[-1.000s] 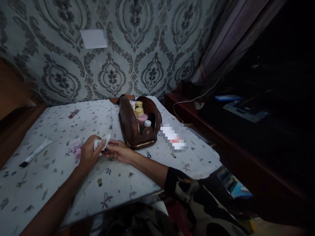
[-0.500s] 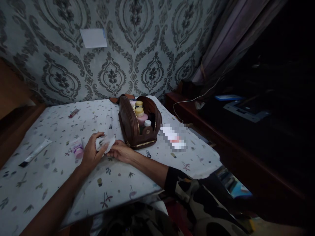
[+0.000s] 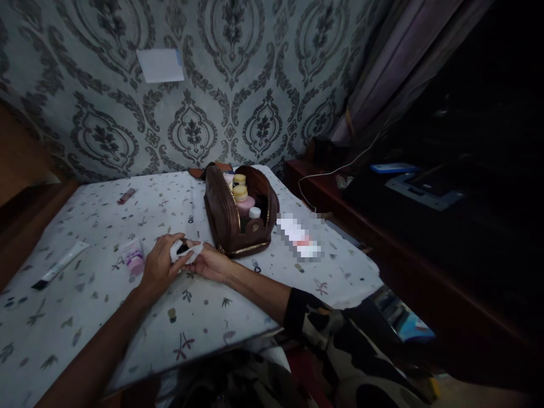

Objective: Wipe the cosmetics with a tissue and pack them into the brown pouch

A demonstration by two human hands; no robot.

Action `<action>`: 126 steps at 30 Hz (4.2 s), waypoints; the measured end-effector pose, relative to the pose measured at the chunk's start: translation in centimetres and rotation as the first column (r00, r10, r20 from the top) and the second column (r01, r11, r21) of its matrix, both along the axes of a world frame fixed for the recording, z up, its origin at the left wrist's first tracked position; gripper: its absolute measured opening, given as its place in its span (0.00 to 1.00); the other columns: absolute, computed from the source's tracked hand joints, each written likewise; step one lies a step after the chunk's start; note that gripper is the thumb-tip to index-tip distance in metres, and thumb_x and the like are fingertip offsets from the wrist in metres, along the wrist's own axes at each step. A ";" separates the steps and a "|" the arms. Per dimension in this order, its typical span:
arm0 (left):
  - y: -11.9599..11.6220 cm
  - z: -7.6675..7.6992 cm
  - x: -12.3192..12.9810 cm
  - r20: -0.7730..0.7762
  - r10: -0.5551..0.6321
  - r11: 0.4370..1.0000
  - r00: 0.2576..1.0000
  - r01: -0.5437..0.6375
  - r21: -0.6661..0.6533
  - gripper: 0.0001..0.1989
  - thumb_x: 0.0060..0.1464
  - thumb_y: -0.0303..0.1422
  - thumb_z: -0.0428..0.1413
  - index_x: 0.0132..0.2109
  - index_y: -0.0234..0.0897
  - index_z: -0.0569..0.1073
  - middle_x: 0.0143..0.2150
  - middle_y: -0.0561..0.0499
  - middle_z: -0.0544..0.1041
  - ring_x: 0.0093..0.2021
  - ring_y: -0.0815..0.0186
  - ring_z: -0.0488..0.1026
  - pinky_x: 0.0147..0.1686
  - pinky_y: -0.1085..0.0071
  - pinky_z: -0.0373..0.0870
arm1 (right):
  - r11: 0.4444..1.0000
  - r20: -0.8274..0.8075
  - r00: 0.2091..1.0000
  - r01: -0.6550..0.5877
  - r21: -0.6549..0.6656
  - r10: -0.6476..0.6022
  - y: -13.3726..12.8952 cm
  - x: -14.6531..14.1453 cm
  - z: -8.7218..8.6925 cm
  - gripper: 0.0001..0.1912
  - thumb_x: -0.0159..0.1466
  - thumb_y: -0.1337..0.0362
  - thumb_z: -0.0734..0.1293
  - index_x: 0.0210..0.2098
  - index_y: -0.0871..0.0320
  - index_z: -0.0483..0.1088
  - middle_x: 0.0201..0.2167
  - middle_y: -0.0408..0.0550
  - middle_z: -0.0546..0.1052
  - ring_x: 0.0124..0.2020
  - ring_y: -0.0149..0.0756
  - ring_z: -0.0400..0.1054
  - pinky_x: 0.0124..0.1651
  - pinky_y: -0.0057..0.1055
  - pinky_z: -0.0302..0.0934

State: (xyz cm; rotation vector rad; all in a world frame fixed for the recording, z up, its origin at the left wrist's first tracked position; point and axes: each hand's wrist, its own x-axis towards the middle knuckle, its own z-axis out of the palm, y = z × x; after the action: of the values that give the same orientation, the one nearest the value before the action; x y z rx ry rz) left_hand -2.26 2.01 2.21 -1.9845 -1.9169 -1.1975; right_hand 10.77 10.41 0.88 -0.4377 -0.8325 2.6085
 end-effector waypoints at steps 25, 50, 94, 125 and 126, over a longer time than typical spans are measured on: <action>-0.8 2.0 0.6 0.295 0.172 0.984 0.940 -0.150 -0.095 0.13 0.63 0.41 0.46 0.42 0.38 0.69 0.21 0.58 0.66 0.22 0.67 0.64 0.24 0.73 0.61 | 0.998 0.005 0.998 -0.060 0.026 0.060 0.2 0.2 -0.5 0.34 0.36 0.58 0.85 0.39 0.60 0.70 0.28 0.42 0.81 0.26 0.33 0.76 0.32 0.27 0.68; -0.1 0.0 -0.2 -0.059 -0.038 0.996 0.998 0.033 -0.089 0.23 0.58 0.37 0.54 0.59 0.37 0.66 0.50 0.44 0.75 0.51 0.55 0.73 0.51 0.59 0.71 | 0.999 -0.031 0.999 0.040 -0.028 -0.041 0.2 0.1 0.0 0.18 0.51 0.60 0.80 0.36 0.60 0.74 0.31 0.40 0.78 0.30 0.27 0.72 0.34 0.24 0.68; -0.5 2.8 0.5 0.387 0.191 0.978 0.902 -0.144 -0.149 0.16 0.60 0.45 0.48 0.31 0.39 0.65 0.20 0.58 0.59 0.23 0.69 0.59 0.25 0.73 0.57 | 0.997 -0.049 0.998 -0.041 0.062 0.044 0.0 0.4 -0.3 0.29 0.42 0.61 0.83 0.41 0.63 0.75 0.36 0.49 0.82 0.38 0.37 0.79 0.45 0.32 0.71; -0.1 -0.7 0.0 -0.037 0.021 0.994 0.999 -0.025 -0.108 0.29 0.55 0.37 0.56 0.62 0.38 0.62 0.55 0.42 0.74 0.56 0.53 0.73 0.55 0.57 0.71 | 0.995 -0.016 0.997 0.075 -0.060 -0.076 0.6 -0.1 -1.1 0.18 0.50 0.72 0.77 0.36 0.57 0.68 0.29 0.39 0.78 0.29 0.28 0.72 0.35 0.25 0.67; -0.2 -0.6 0.0 -0.023 0.016 0.992 1.000 -0.019 -0.124 0.29 0.56 0.38 0.56 0.62 0.38 0.62 0.56 0.42 0.74 0.56 0.54 0.73 0.55 0.58 0.71 | 0.995 -0.014 0.997 0.075 -0.063 -0.076 0.6 -0.1 -1.1 0.17 0.51 0.71 0.77 0.35 0.57 0.68 0.28 0.38 0.78 0.29 0.28 0.72 0.35 0.25 0.67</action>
State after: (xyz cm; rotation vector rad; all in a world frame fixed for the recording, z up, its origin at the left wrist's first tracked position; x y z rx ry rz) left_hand -2.26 1.81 1.63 -2.0269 -2.0398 -1.0719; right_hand 10.71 11.01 -0.20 -0.4554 -0.7167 2.5708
